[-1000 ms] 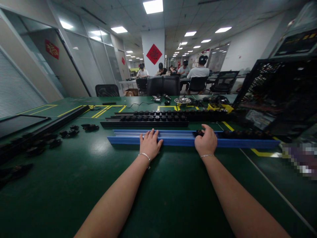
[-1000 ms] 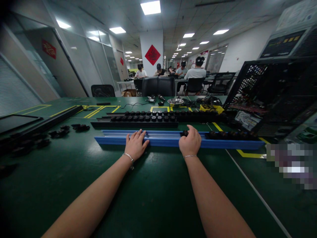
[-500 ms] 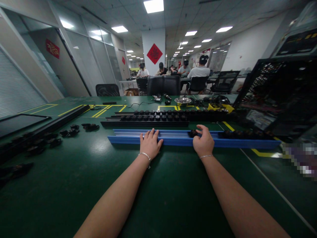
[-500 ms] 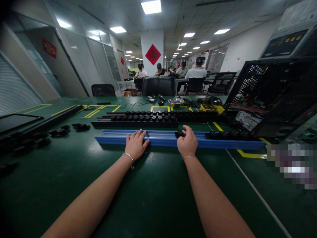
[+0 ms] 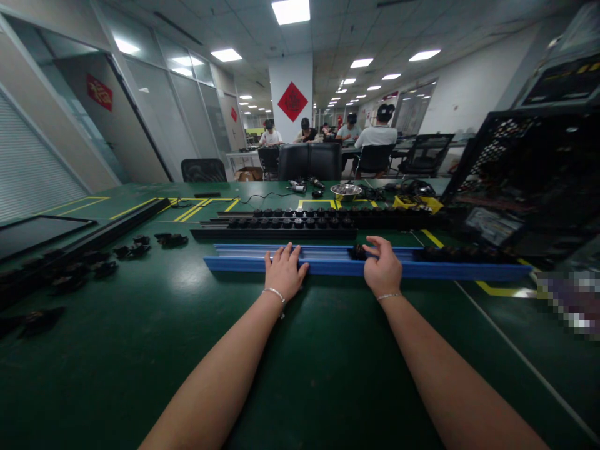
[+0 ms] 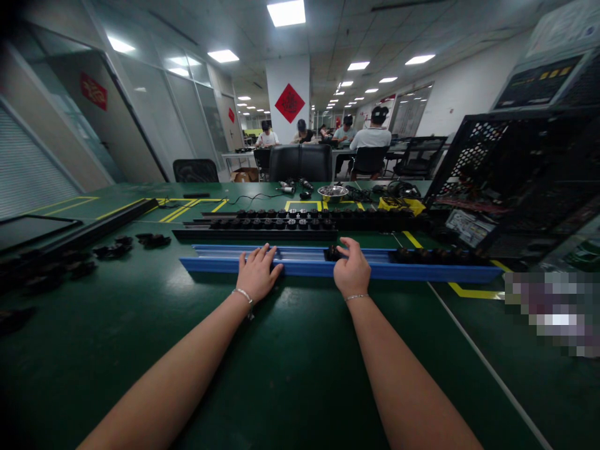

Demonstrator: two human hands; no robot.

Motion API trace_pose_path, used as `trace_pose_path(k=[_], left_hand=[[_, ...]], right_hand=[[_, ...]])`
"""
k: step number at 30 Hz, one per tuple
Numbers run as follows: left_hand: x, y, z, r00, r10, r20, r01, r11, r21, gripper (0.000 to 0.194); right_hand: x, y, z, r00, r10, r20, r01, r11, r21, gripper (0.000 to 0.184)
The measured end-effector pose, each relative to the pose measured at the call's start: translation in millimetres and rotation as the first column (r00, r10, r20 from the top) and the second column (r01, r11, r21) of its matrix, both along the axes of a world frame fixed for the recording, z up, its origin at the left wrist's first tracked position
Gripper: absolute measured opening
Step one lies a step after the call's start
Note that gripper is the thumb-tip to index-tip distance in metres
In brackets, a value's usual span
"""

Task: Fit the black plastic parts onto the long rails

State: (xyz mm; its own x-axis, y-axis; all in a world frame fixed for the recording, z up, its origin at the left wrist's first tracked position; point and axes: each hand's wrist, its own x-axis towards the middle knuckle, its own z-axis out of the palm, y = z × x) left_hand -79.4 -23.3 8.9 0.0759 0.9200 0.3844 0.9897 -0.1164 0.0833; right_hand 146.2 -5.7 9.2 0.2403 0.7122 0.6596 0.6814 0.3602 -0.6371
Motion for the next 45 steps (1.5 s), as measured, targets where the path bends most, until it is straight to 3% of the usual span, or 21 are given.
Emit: trace_pose_path(k=[10, 23, 34, 41, 45], left_hand=[[-0.5, 0.3, -0.1, 1.000, -0.012, 0.001, 0.012, 1.000, 0.005, 0.054], [-0.6, 0.9, -1.3, 1.000, -0.007, 0.001, 0.007, 1.000, 0.007, 0.056], [0.2, 1.5, -2.6, 1.000, 0.000, -0.019, 0.001, 1.000, 0.022, 0.055], [-1.2, 1.6, -3.3, 0.999, -0.022, -0.023, 0.023, 0.999, 0.038, 0.053], [-4.0, 0.9, -3.1, 0.995, -0.097, -0.014, 0.098, 0.993, 0.066, 0.051]], right_hand=[[-5.3, 3.8, -6.1, 0.988, 0.143, -0.053, -0.142, 0.990, 0.025, 0.053], [-14.4, -2.6, 0.2, 0.981, 0.194, 0.020, -0.194, 0.981, -0.023, 0.055], [-30.9, -2.6, -2.7, 0.901, 0.428, 0.068, -0.422, 0.902, -0.088, 0.069], [-36.3, -5.1, -2.3, 0.850, 0.488, 0.201, -0.470, 0.873, -0.133, 0.068], [-41.6, -10.3, 1.5, 0.828, 0.485, 0.282, -0.454, 0.874, -0.171, 0.069]])
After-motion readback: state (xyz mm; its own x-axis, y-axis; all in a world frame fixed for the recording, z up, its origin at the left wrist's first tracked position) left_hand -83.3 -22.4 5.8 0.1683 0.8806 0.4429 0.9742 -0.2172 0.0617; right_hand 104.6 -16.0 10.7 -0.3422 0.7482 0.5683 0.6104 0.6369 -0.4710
